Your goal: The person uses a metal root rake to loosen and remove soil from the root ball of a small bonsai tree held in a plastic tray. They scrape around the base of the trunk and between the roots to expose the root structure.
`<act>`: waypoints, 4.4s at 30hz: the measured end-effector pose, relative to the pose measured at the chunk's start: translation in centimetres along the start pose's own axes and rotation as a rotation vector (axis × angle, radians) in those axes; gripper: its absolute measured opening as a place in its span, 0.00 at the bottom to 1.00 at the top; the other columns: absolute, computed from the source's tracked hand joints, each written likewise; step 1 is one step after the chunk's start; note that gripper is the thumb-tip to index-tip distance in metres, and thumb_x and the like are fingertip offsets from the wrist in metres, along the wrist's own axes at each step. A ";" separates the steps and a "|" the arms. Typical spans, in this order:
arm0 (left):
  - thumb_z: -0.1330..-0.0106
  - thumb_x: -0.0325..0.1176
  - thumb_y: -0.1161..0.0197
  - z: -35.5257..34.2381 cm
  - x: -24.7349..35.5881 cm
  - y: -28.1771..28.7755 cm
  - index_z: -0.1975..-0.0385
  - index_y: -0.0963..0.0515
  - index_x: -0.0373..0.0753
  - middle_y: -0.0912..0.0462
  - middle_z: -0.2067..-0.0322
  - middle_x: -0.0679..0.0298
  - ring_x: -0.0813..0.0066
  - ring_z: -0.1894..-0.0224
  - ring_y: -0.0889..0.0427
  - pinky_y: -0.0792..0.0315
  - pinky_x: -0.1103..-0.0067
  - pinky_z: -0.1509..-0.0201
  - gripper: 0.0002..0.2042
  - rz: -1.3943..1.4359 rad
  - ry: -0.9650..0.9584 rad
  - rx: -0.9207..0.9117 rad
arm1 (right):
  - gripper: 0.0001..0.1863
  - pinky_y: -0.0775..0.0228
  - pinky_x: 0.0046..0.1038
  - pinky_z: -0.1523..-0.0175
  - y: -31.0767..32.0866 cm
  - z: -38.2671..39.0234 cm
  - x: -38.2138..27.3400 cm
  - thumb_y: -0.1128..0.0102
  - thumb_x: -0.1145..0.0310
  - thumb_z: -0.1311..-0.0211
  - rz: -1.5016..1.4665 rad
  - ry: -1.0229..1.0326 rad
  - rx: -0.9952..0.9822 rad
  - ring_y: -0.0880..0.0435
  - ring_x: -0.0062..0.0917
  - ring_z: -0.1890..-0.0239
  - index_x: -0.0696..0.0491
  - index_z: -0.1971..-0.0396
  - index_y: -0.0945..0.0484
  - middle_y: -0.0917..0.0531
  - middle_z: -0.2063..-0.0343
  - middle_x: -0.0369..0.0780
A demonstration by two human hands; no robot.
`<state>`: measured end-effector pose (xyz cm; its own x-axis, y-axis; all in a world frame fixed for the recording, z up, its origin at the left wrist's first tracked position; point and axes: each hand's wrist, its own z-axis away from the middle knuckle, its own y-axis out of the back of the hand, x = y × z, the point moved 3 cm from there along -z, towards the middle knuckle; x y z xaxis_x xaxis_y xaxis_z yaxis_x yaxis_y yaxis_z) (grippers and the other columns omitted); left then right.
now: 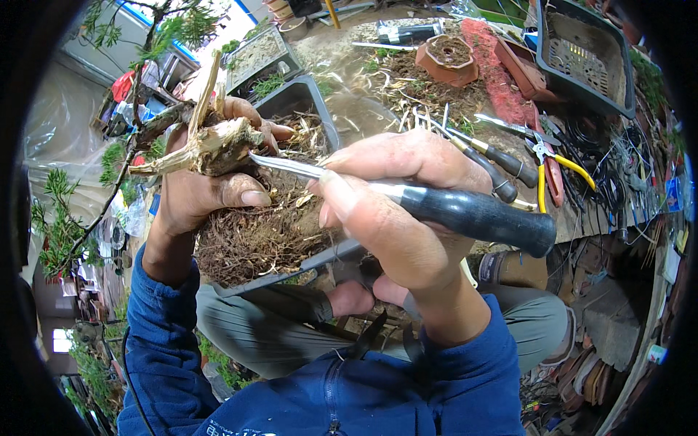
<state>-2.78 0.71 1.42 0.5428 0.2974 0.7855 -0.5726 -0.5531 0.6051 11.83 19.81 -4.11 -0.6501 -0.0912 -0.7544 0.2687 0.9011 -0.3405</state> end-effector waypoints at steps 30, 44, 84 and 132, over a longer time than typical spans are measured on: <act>0.58 0.49 0.10 -0.1 -0.1 -0.3 0.56 0.17 0.36 0.13 0.65 0.64 0.72 0.63 0.15 0.20 0.74 0.55 0.33 0.039 -0.108 0.110 | 0.06 0.14 0.30 0.59 -1.3 0.1 -1.0 0.27 0.73 0.43 0.202 0.025 -0.045 0.09 0.32 0.68 0.58 0.67 0.10 0.11 0.67 0.43; 0.59 0.57 0.12 0.2 -0.7 -0.6 0.55 0.16 0.36 0.13 0.66 0.63 0.67 0.63 0.14 0.20 0.72 0.54 0.37 -0.102 -0.083 0.167 | 0.19 0.15 0.32 0.63 -1.5 0.4 -1.0 0.26 0.83 0.51 0.309 0.332 -0.170 0.08 0.37 0.69 0.56 0.57 0.15 0.10 0.67 0.46; 0.53 0.59 0.16 0.3 0.6 -1.3 0.63 0.17 0.37 0.15 0.70 0.64 0.64 0.68 0.15 0.21 0.70 0.58 0.31 -0.234 -0.173 0.190 | 0.13 0.14 0.34 0.62 -0.9 -0.3 -0.6 0.27 0.84 0.53 0.187 0.290 -0.099 0.08 0.38 0.70 0.56 0.65 0.14 0.10 0.71 0.46; 0.51 0.59 0.18 0.4 0.6 -1.3 0.67 0.16 0.36 0.14 0.63 0.57 0.57 0.64 0.14 0.21 0.67 0.57 0.29 -0.186 -0.160 0.208 | 0.11 0.16 0.30 0.66 -1.3 0.0 -1.3 0.28 0.72 0.37 0.506 0.628 -0.161 0.11 0.30 0.70 0.52 0.55 0.15 0.19 0.58 0.43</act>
<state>-1.46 1.26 1.05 0.7255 0.2912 0.6235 -0.3255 -0.6531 0.6837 12.39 18.75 -2.68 -0.7673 0.5533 -0.3241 0.5614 0.8239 0.0775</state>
